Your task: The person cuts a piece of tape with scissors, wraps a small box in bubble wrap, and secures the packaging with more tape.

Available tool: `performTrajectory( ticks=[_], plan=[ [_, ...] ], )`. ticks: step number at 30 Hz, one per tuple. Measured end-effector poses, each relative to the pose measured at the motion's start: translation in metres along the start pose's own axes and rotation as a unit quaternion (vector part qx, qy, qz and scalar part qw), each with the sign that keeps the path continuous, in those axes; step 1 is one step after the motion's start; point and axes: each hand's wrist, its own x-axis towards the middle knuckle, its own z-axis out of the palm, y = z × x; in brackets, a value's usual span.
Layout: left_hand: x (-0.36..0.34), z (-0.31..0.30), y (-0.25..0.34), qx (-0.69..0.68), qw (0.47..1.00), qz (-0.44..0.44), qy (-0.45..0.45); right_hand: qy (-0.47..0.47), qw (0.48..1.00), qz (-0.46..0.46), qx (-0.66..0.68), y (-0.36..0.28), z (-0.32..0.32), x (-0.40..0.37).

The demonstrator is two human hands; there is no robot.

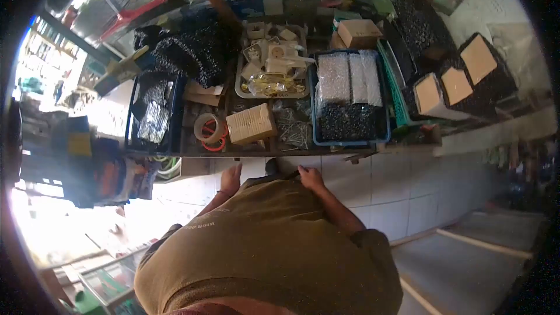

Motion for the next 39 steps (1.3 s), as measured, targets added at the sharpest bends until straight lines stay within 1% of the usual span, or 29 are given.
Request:
performTrajectory(
  ticks=[2, 3, 4, 5, 6, 7, 8, 10, 12, 14, 16, 17, 18, 20, 21, 22, 24, 26, 27, 28, 29, 30, 31, 33, 35, 36, 37, 38, 39],
  plan=[
    [-0.033, 0.028, -0.039, -0.001, 0.998, -0.027, -0.063, -0.048, 0.993, 0.001, 0.109, 0.007, -0.002, -0.003],
    [-0.052, 0.035, -0.054, -0.040, 0.998, -0.026, -0.042, -0.012, 0.993, -0.061, 0.103, 0.019, 0.006, -0.002],
    [-0.065, 0.031, -0.049, -0.080, 0.996, -0.026, -0.019, -0.025, 0.993, -0.073, 0.090, 0.019, 0.006, -0.009],
    [-0.077, 0.029, -0.040, -0.081, 0.982, -0.164, -0.043, 0.041, 0.985, -0.156, 0.061, 0.019, 0.008, -0.016],
    [-0.080, 0.013, -0.018, -0.083, 0.950, -0.289, -0.080, 0.103, 0.965, -0.240, 0.035, 0.010, 0.005, -0.024],
    [-0.086, 0.010, -0.010, -0.083, 0.956, -0.278, -0.038, 0.044, 0.972, -0.230, -0.014, -0.008, -0.007, -0.038],
    [-0.093, 0.008, -0.006, -0.079, 0.960, -0.269, 0.003, 0.025, 0.969, -0.243, -0.025, -0.014, -0.011, -0.039],
    [-0.095, 0.002, 0.006, -0.048, 0.970, -0.233, 0.050, 0.116, 0.904, -0.387, -0.140, -0.025, -0.005, -0.047],
    [-0.084, -0.019, 0.019, 0.013, 0.979, -0.188, 0.072, 0.093, 0.888, -0.411, -0.184, -0.058, -0.013, -0.054],
    [-0.066, -0.030, 0.008, 0.076, 0.983, -0.138, 0.099, 0.077, 0.885, -0.403, -0.219, -0.066, -0.003, -0.043],
    [-0.046, -0.047, -0.010, 0.124, 0.979, -0.094, 0.129, 0.122, 0.876, -0.376, -0.276, -0.064, 0.011, -0.023],
    [-0.037, -0.054, -0.019, 0.128, 0.979, -0.109, 0.115, 0.070, 0.904, -0.299, -0.296, -0.063, 0.020, -0.018],
    [-0.028, -0.057, -0.034, 0.131, 0.979, -0.108, 0.115, 0.074, 0.901, -0.300, -0.304, -0.067, 0.024, -0.020],
    [-0.018, -0.068, -0.054, 0.199, 0.971, -0.126, 0.046, 0.039, 0.905, -0.205, -0.371, -0.077, 0.030, -0.022],
    [-0.013, -0.073, -0.060, 0.193, 0.972, -0.123, 0.056, 0.023, 0.918, -0.189, -0.347, -0.074, 0.032, -0.018],
    [-0.012, -0.076, -0.063, 0.203, 0.972, -0.117, 0.015, 0.032, 0.915, -0.193, -0.352, -0.080, 0.029, -0.018],
    [-0.010, -0.078, -0.070, 0.222, 0.967, -0.112, -0.057, -0.095, 0.941, -0.112, -0.306, -0.093, 0.022, -0.019],
    [-0.004, -0.081, -0.073, 0.198, 0.964, -0.123, -0.126, -0.099, 0.930, -0.127, -0.330, -0.072, 0.028, 0.001],
    [-0.002, -0.084, -0.074, 0.196, 0.965, -0.122, -0.127, -0.113, 0.918, -0.140, -0.354, -0.071, 0.029, 0.003],
    [0.001, -0.088, -0.074, 0.157, 0.962, -0.138, -0.176, -0.114, 0.917, -0.138, -0.357, -0.069, 0.029, 0.002],
    [0.006, -0.090, -0.073, 0.117, 0.956, -0.154, -0.222, -0.138, 0.911, -0.111, -0.374, -0.069, 0.028, 0.005],
    [0.008, -0.088, -0.072, 0.113, 0.957, -0.156, -0.219, -0.162, 0.902, -0.085, -0.390, -0.077, 0.026, 0.004],
    [0.014, -0.086, -0.076, 0.118, 0.948, -0.174, -0.237, -0.158, 0.898, -0.090, -0.399, -0.094, 0.028, 0.011],
    [0.016, -0.084, -0.068, 0.144, 0.929, -0.202, -0.274, -0.163, 0.869, -0.025, -0.467, -0.098, 0.032, 0.000],
    [0.014, -0.056, -0.080, 0.164, 0.927, -0.201, -0.270, -0.155, 0.864, -0.021, -0.478, -0.093, 0.037, 0.001],
    [0.018, -0.054, -0.081, 0.188, 0.926, -0.198, -0.262, -0.143, 0.862, -0.018, -0.485, -0.093, 0.038, 0.002],
    [0.021, -0.062, -0.077, 0.172, 0.922, -0.201, -0.283, -0.133, 0.855, -0.073, -0.496, -0.093, 0.038, 0.003],
    [0.023, -0.058, -0.081, 0.166, 0.925, -0.197, -0.281, -0.128, 0.853, -0.069, -0.502, -0.093, 0.036, 0.006],
    [0.020, -0.051, -0.084, 0.168, 0.931, -0.184, -0.267, -0.133, 0.844, -0.037, -0.519, -0.091, 0.035, 0.006]
  ],
)
